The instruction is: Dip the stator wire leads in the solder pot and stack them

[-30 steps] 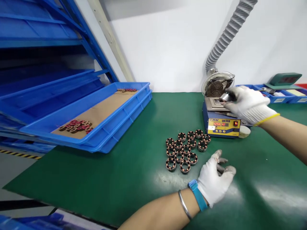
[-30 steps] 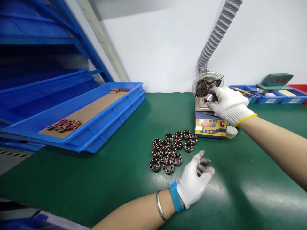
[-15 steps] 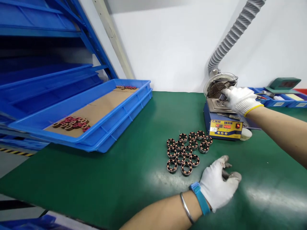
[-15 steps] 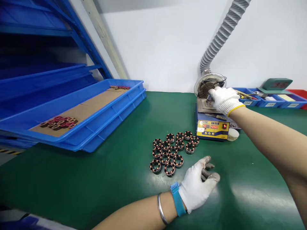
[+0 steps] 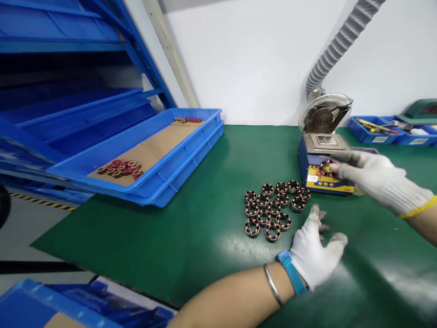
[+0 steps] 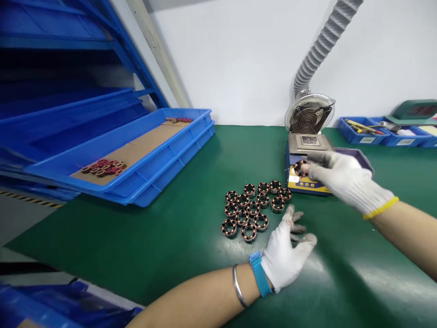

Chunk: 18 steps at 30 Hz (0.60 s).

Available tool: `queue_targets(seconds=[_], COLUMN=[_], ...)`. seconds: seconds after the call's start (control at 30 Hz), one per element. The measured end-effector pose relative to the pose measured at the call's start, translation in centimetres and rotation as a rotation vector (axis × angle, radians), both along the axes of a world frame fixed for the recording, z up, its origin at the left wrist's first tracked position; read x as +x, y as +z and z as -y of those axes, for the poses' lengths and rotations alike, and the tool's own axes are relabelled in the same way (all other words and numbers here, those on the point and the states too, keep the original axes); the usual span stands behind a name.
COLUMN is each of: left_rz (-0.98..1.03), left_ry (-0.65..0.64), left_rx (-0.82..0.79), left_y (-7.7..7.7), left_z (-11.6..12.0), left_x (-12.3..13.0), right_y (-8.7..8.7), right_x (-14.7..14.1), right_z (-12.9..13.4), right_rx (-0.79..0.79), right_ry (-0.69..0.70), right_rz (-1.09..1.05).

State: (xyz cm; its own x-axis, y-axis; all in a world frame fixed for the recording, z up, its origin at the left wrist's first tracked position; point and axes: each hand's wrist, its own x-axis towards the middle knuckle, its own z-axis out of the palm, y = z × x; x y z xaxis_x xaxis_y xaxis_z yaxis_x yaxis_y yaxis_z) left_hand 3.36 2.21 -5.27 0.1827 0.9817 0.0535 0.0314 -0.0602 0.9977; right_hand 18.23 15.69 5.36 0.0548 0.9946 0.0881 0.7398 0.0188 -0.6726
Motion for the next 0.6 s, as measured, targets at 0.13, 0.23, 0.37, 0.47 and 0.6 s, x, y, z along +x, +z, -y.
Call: queue_targets(seconds=[0.13,0.23,0.37,0.47,0.6], left_rz=[-0.012,0.032,0.019,0.038,0.047], left_ry=[0.048,0.081,0.171,0.104,0.022], left_rx=[0.059,0.051,0.046,0.051,0.021], left_y=[0.0,0.0,-0.1,-0.4,-0.6], left_z=[0.2,0.2,0.0,0.1,0.1], left_x=[-0.5,-0.9,-1.3,-1.4,-0.9], right_y=[-4.3,-5.5,-5.2,-5.1,-5.7], right_x=[-2.6,-3.8,-3.0,-2.0,-1.2], right_z=[5.8,9.0,10.2,9.6,7.8], right_rx=[-0.297,-0.274,-0.382,-0.587,-0.648], right_ry=[0.060,0.186,0.266,0.217,0.171], right_rz=[-0.448,-0.445,-0.565,-0.664,-0.592])
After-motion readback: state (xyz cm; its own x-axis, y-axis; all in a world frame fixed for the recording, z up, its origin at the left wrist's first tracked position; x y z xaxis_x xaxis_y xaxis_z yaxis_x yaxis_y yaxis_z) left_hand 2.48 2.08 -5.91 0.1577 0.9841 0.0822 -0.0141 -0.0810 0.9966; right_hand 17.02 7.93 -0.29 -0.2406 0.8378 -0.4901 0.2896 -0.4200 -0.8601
